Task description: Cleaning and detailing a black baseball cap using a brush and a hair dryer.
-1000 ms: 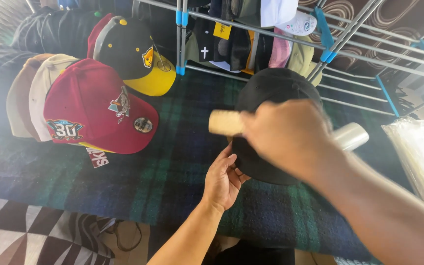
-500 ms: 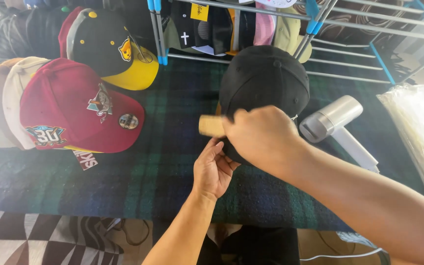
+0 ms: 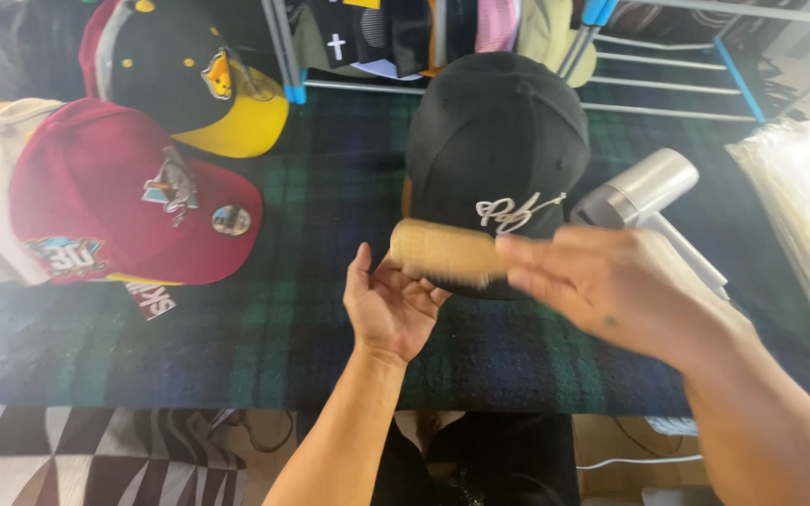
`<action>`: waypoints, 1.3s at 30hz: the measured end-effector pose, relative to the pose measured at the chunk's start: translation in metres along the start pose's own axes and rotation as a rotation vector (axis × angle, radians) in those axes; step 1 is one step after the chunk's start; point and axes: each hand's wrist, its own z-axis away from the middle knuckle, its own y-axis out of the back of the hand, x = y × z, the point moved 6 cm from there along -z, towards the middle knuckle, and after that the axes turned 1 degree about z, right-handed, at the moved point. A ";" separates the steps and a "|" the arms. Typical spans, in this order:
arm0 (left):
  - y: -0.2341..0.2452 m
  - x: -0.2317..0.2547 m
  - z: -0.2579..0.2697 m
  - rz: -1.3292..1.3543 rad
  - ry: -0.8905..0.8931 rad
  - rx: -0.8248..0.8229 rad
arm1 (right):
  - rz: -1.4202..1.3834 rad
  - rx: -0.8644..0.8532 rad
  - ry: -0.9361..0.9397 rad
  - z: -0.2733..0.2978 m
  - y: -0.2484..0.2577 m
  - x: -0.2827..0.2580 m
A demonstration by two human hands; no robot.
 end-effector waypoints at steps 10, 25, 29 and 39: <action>-0.017 -0.010 0.003 -0.070 -0.014 -0.166 | -0.110 0.422 -0.030 0.025 -0.005 -0.008; 0.002 -0.010 -0.020 -0.295 -0.182 -0.145 | -0.179 0.792 -0.473 0.116 -0.060 0.069; 0.010 -0.009 -0.028 -0.310 -0.214 -0.181 | -0.253 0.911 -0.240 0.047 -0.056 0.072; -0.005 -0.009 -0.020 -0.320 -0.236 -0.162 | -1.155 0.894 -1.095 0.075 -0.086 0.121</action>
